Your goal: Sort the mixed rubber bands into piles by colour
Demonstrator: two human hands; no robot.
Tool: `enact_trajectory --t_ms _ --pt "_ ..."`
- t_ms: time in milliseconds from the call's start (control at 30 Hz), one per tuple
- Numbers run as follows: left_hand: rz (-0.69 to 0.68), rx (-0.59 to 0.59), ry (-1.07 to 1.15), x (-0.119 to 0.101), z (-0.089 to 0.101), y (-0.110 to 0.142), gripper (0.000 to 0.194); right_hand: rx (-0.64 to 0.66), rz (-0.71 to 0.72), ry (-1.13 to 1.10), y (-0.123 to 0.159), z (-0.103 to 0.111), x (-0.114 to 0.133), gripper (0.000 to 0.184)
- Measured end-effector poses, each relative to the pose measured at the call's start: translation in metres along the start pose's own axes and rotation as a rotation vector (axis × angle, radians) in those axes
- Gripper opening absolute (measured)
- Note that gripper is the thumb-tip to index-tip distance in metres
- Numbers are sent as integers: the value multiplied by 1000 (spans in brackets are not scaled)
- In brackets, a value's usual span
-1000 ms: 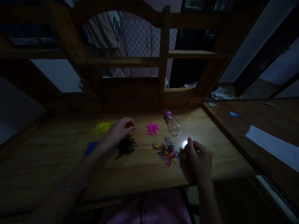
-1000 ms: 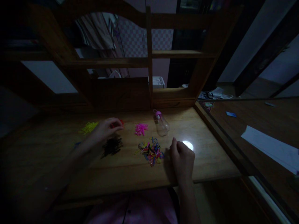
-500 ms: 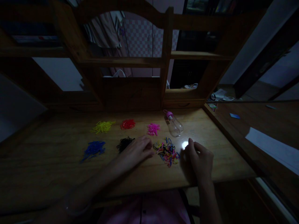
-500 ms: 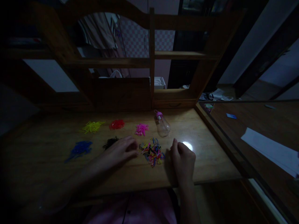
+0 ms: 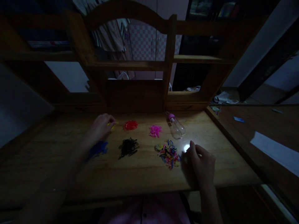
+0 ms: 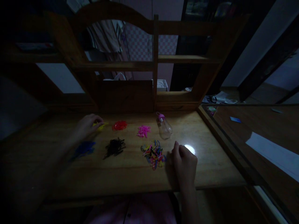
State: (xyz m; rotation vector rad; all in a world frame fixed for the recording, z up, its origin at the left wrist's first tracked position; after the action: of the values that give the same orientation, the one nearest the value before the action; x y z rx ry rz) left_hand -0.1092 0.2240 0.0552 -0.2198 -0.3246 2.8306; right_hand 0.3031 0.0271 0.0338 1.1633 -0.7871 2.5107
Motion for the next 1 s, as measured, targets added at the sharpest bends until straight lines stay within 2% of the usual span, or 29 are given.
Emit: enact_trajectory --t_ms 67,100,167,233,300,367,433,467,567,767,1000 --pt "44 -8 -13 26 -1 -5 19 -7 5 -8 0 1 2 51" --pt "54 -18 -11 27 -2 -4 21 -9 6 -10 0 1 2 51" --pt "33 -34 42 6 -3 1 23 -11 6 -9 0 2 3 52" --pt "-84 7 192 -44 -10 12 23 -7 6 -9 0 1 4 52" --pt "-280 131 367 -109 -20 29 22 -8 6 -10 -1 2 4 52" --pt "-423 265 448 -162 -30 48 19 -10 7 -13 -1 2 5 53" --pt "-493 303 450 -194 -33 59 16 -13 7 -20 0 2 6 54" --pt "-509 306 433 -203 -34 61 15 -12 6 -23 0 2 5 54" --pt "-525 298 373 -213 -33 60 12 -9 6 -32 0 2 4 54" --pt "-541 262 369 -217 -27 60 7 12 -32 -4 0 0 -5 44" --pt "-612 249 327 -227 -30 65 8 31 -41 4 0 -3 -8 41"
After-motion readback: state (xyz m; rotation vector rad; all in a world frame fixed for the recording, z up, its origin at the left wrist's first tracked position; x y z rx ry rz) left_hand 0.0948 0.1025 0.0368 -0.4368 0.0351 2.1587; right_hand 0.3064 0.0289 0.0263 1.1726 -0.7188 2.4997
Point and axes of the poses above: each hand's wrist, its own y-axis away from the middle knuckle, its own z-axis out of the back of the hand, x = y × z, the point moved 10 cm from there along -y, towards the middle knuckle, and after that the axes turned 8 degrees about -y, right-handed, at the moved point
